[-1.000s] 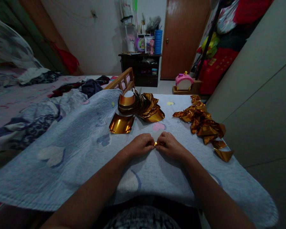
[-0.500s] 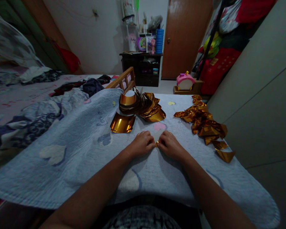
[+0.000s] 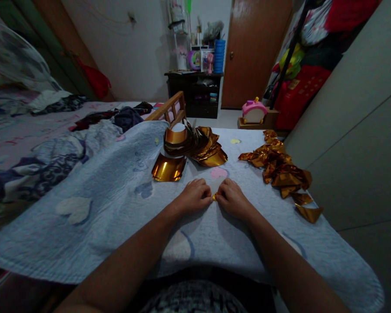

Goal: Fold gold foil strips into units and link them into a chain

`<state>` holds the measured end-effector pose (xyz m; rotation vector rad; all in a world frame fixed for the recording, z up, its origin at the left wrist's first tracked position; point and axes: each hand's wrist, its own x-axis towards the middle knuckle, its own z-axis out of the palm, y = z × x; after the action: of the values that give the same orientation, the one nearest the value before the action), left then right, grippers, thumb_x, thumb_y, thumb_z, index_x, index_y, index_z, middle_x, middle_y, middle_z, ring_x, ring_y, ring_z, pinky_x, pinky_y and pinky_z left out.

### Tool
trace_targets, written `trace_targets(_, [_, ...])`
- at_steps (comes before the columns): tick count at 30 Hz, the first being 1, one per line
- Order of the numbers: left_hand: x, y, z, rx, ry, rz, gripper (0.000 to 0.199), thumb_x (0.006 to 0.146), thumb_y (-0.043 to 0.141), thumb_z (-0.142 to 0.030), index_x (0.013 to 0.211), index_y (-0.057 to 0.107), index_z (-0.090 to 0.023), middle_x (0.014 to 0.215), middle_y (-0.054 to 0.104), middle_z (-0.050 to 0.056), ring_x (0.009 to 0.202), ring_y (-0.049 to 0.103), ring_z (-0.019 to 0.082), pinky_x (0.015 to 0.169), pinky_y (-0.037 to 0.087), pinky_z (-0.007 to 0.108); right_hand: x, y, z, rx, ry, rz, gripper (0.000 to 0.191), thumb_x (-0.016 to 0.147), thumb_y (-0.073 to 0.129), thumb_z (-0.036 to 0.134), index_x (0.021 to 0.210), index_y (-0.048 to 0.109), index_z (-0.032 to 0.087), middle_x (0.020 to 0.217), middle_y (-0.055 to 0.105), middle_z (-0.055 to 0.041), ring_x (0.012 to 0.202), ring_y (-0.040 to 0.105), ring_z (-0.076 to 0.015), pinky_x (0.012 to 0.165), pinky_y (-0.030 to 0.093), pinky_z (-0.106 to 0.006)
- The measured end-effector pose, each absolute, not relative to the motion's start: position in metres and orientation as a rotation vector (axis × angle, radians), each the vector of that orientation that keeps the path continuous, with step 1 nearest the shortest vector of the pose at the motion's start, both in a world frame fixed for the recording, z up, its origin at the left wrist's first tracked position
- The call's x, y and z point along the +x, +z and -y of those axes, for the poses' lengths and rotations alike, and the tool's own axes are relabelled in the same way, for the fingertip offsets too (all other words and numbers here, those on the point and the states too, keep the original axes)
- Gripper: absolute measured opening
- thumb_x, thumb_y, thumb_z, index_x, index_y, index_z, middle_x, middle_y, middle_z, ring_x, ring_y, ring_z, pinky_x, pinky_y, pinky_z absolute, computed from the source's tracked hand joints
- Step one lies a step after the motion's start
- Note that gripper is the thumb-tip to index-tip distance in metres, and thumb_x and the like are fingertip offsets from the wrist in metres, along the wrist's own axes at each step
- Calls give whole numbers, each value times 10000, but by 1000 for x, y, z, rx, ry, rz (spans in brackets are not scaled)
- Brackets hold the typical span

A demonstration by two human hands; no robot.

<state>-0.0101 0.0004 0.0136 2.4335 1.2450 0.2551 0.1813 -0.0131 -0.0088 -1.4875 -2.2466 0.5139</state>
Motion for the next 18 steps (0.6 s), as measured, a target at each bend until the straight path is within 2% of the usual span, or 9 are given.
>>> trace_targets(18, [-5,13,0,2492,174,-1316,222,950,520,-287,829,668,-174,927,610,63,954,555,223,827,398,353,176,-8,13,-1611,443,2273,132,894,579,184,775,631,168,952,597,-80,926,528,-203,825,367,-320])
